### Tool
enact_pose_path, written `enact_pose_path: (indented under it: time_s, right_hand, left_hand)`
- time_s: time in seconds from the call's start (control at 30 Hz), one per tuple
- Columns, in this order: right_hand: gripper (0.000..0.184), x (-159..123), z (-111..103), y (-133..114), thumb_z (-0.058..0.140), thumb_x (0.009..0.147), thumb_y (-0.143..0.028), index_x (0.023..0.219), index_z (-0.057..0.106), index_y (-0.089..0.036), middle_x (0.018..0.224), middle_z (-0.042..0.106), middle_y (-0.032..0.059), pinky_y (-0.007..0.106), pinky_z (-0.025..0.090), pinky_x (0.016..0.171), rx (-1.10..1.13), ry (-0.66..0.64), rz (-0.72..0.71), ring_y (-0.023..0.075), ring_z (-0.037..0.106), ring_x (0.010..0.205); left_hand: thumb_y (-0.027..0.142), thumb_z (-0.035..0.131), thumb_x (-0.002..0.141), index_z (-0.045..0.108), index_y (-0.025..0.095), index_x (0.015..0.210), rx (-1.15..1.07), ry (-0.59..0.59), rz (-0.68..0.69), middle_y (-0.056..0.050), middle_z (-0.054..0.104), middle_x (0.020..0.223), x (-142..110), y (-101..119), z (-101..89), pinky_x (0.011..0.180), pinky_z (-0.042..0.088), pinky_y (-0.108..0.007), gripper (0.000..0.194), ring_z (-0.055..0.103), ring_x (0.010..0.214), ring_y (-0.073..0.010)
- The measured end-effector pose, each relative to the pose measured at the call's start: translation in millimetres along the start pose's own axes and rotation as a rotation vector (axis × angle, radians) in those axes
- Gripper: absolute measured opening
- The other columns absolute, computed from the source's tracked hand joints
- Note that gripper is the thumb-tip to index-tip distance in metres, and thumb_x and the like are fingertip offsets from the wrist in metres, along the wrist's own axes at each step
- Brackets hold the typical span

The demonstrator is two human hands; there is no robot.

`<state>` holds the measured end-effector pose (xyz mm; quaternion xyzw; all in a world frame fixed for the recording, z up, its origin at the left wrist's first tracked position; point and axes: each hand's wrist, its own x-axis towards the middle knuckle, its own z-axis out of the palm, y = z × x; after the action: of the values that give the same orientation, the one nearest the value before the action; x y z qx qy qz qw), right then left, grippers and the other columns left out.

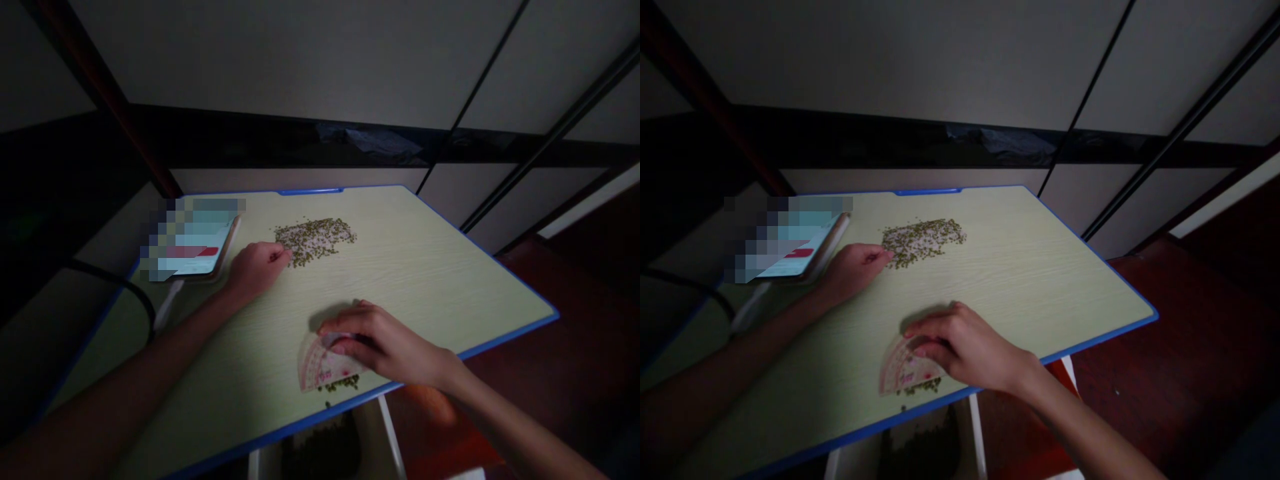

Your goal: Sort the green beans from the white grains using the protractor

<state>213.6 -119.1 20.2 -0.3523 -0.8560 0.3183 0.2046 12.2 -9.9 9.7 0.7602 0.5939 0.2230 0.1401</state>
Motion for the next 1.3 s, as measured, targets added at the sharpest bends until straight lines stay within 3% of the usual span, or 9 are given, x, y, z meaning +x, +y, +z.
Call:
enact_pose_path:
  time_s: [0.5, 0.83, 1.1, 1.2, 1.3]
  right_hand:
    - [0.019, -6.1, 4.9, -3.0, 0.05, 0.087, -0.021, 0.097, 0.066, -0.016, 0.098, 0.069, 0.0048, 0.029, 0.037, 0.085, 0.018, -0.042, -0.022, 0.0159, 0.061, 0.092]
    - [0.018, -5.8, 6.6, -6.3, 0.052, 0.084, -0.018, 0.096, 0.066, -0.016, 0.09, 0.069, 0.0042, 0.029, 0.037, 0.082, 0.027, -0.027, 0.037, 0.016, 0.059, 0.088]
    - [0.013, -8.4, 10.8, -12.2, 0.055, 0.082, -0.016, 0.089, 0.066, -0.016, 0.081, 0.068, 0.0026, 0.031, 0.036, 0.082, 0.043, -0.069, -0.001, 0.0153, 0.059, 0.081]
    - [0.014, -11.1, 9.7, -10.2, 0.057, 0.081, -0.018, 0.091, 0.067, -0.016, 0.076, 0.066, 0.0022, 0.029, 0.04, 0.075, 0.179, -0.111, -0.014, 0.014, 0.057, 0.075]
    - [0.02, -11.0, -0.6, -1.3, 0.057, 0.081, -0.021, 0.097, 0.067, -0.015, 0.072, 0.062, 0.0016, 0.023, 0.041, 0.059, 0.423, -0.038, 0.077, 0.0104, 0.052, 0.063]
  left_hand:
    - [0.037, 0.041, 0.074, 0.033, 0.02, 0.046, -0.019, 0.011, 0.007, 0.005, 0.029, 0.045, -0.1, 1.1, -1.4, 0.05, 0.018, -0.026, 0.034, 0.033, 0.049, -0.0111]
    - [0.037, 0.041, 0.073, 0.033, 0.02, 0.046, -0.012, 0.015, 0.004, 0.004, 0.03, 0.045, 0.5, 1.2, -0.1, 0.05, 0.018, -0.026, 0.033, 0.032, 0.049, -0.0105]
    - [0.037, 0.042, 0.073, 0.033, 0.019, 0.045, -0.021, 0.023, -0.002, 0.005, 0.03, 0.044, 1.3, -0.1, 1.5, 0.049, 0.017, -0.025, 0.034, 0.033, 0.047, -0.0096]
    - [0.037, 0.042, 0.073, 0.033, 0.019, 0.045, -0.02, 0.023, -0.011, 0.005, 0.029, 0.044, 0.9, -0.7, 1.8, 0.049, 0.018, -0.025, 0.034, 0.033, 0.047, -0.0096]
    - [0.037, 0.041, 0.073, 0.033, 0.019, 0.046, -0.019, 0.022, -0.001, 0.005, 0.029, 0.044, 0.9, -1.5, 1.9, 0.049, 0.018, -0.025, 0.034, 0.032, 0.047, -0.0097]
